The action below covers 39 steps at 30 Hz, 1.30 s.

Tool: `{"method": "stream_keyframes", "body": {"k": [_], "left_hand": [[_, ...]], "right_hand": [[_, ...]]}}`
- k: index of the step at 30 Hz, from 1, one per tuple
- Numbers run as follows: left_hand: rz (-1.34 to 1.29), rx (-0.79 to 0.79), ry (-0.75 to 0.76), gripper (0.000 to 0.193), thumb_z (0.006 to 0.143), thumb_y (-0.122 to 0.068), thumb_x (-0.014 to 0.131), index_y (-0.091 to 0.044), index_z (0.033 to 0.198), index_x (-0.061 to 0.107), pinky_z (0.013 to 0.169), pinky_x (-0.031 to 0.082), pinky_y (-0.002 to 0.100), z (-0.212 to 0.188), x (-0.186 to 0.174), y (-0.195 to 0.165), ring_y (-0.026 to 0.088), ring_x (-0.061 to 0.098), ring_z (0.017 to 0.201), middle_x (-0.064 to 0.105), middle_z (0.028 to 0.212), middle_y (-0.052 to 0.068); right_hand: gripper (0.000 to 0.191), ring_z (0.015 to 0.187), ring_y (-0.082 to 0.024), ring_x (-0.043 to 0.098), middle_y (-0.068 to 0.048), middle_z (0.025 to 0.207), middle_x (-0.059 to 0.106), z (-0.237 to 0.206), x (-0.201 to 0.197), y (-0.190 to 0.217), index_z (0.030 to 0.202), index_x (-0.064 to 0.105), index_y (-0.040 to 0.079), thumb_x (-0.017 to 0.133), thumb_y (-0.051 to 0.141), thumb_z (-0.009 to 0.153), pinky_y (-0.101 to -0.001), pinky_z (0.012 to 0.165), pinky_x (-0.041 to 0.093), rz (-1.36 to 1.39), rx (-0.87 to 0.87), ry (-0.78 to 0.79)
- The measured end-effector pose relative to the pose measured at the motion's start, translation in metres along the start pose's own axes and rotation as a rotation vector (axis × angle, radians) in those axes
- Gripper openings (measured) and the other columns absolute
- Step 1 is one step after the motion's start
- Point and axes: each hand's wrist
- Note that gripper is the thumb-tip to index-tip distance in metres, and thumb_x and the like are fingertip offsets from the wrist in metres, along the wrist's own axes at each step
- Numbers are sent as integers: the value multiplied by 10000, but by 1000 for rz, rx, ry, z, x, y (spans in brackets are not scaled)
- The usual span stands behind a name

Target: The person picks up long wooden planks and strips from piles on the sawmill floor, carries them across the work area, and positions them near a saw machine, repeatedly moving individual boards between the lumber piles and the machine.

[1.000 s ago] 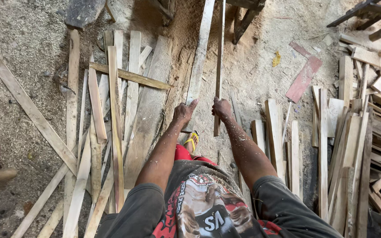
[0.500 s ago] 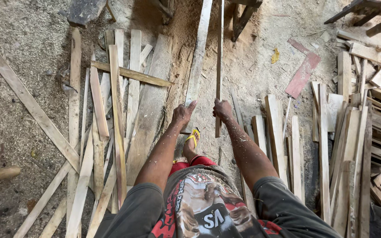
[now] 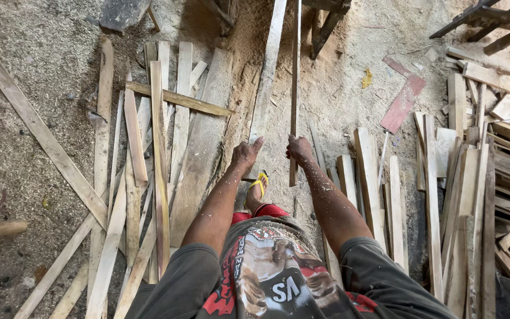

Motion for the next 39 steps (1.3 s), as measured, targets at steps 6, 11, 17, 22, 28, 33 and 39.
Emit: {"method": "stream_keyframes", "body": {"k": [6, 11, 17, 22, 28, 33, 39], "left_hand": [[2, 6, 6, 1098, 852, -898, 393, 144, 1007, 704, 928, 558, 490, -9, 5, 6, 475, 691, 1062, 683, 1039, 396], [3, 23, -30, 1087, 869, -889, 398, 147, 992, 702, 927, 553, 501, -16, 9, 9, 488, 684, 1062, 681, 1036, 399], [-57, -12, -23, 1075, 836, -883, 453, 147, 1000, 715, 941, 543, 509, -26, 11, 13, 499, 665, 1100, 667, 1068, 412], [-53, -7, -9, 1081, 838, -885, 453, 151, 1006, 712, 945, 547, 500, -37, 12, 16, 494, 671, 1099, 672, 1070, 410], [-39, 12, -17, 1094, 848, -891, 429, 155, 1015, 704, 942, 546, 501, -51, 13, 20, 499, 670, 1091, 671, 1057, 409], [-31, 16, 1, 1102, 851, -897, 408, 151, 1003, 714, 951, 544, 499, -63, 13, 22, 495, 672, 1097, 675, 1044, 414], [-40, 28, 3, 1106, 839, -902, 389, 139, 982, 733, 960, 539, 498, -78, 13, 24, 496, 672, 1100, 679, 1034, 412]], "right_hand": [[525, 590, -211, 698, -127, 728, 710, -11, 1, -7, 870, 666, -51, 483, 394, 1080, -370, 617, 621, -45, -3, 1], [478, 606, -220, 695, -133, 758, 701, -19, 5, -9, 915, 631, -49, 512, 390, 1061, -386, 600, 611, 22, 5, -24], [483, 635, -215, 696, -130, 785, 698, -26, 8, -17, 953, 641, -55, 491, 387, 1080, -367, 607, 634, 37, 7, 9], [482, 625, -218, 695, -138, 790, 701, -33, 7, -26, 947, 638, -65, 500, 379, 1075, -376, 595, 614, -10, -15, -2], [480, 605, -222, 682, -134, 756, 684, -48, 6, -34, 906, 636, -67, 512, 368, 1069, -386, 580, 609, 32, -24, -11], [479, 592, -219, 685, -128, 735, 685, -62, 7, -38, 878, 639, -63, 510, 357, 1069, -383, 582, 603, 27, -33, -18], [505, 588, -221, 686, -122, 725, 688, -78, 7, -41, 865, 657, -59, 504, 377, 1070, -377, 584, 605, 26, -24, -8]]}}
Point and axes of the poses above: each hand's wrist, its own z-axis towards the middle knuckle, its own x-axis out of the palm, y = z × x
